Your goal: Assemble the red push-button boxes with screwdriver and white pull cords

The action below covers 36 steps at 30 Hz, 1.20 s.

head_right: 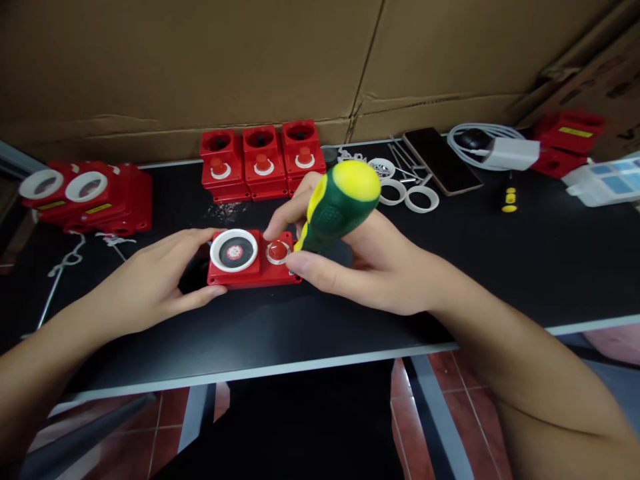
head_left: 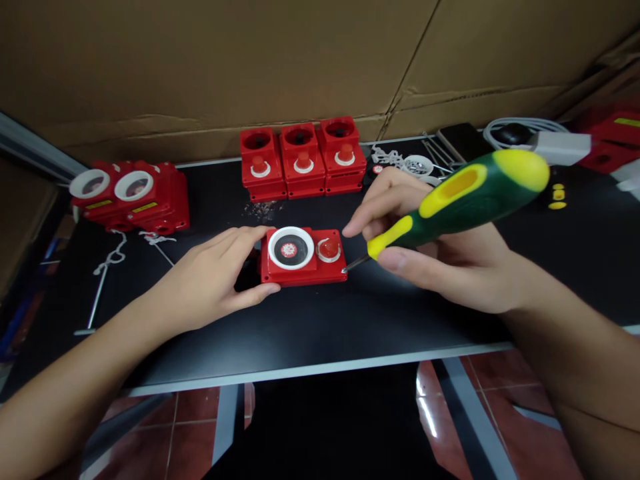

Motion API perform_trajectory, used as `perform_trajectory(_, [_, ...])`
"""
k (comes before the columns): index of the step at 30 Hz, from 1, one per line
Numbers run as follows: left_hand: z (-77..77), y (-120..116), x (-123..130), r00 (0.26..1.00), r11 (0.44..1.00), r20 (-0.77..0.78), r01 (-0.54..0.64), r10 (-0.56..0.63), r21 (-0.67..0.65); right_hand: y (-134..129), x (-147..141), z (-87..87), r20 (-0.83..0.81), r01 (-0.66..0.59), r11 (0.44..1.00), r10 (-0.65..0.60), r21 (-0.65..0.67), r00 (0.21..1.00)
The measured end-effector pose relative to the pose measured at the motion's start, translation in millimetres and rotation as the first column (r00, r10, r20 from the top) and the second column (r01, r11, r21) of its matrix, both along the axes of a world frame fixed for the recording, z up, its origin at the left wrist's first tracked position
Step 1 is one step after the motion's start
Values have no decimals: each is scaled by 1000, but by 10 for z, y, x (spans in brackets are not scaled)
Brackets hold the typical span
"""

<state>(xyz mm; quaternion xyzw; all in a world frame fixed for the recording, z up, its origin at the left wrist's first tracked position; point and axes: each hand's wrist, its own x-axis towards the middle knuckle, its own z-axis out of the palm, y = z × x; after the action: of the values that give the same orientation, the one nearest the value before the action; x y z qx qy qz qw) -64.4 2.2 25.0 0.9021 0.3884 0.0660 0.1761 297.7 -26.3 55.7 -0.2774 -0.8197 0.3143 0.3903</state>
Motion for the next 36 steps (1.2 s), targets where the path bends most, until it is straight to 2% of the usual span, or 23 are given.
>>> perform_trajectory(2, [6,2,0,1000,1000,1,0,0,-4,19,4,4,33,14,1000,-14,-5,999])
perform_trajectory(7, [6,-2,-7,1000,1000,-3,-9,9,-7,42,53,-44,0,18,995,-18,103,1000])
perform_trajectory(13, [3,-9,-2,1000,1000,17,4,-4,0,-73,22,-80,-144,156,986,-164,-62,976])
perform_trajectory(15, [7,-8,6,1000,1000,17,0,0,-2,-107,-3,-59,-180,128,986,-145,-104,973])
perform_trajectory(19, [3,-2,18,1000,1000,5,-13,13,-16,-97,-20,-29,-136,25,992,-42,-123,990])
perform_trajectory(25, [9,-2,14,1000,1000,-6,-12,12,-9,40,15,-112,-1,88,996,-88,32,996])
perform_trajectory(29, [17,-5,18,1000,1000,-2,-11,11,-13,39,25,-132,-24,122,989,-120,85,992])
perform_trajectory(32, [10,-1,14,1000,1000,1,-16,16,-11,-20,3,-111,-64,146,989,-143,33,988])
perform_trajectory(36, [3,1,2,1000,1000,5,-21,21,-7,-51,-8,-83,-44,79,997,-79,-17,996])
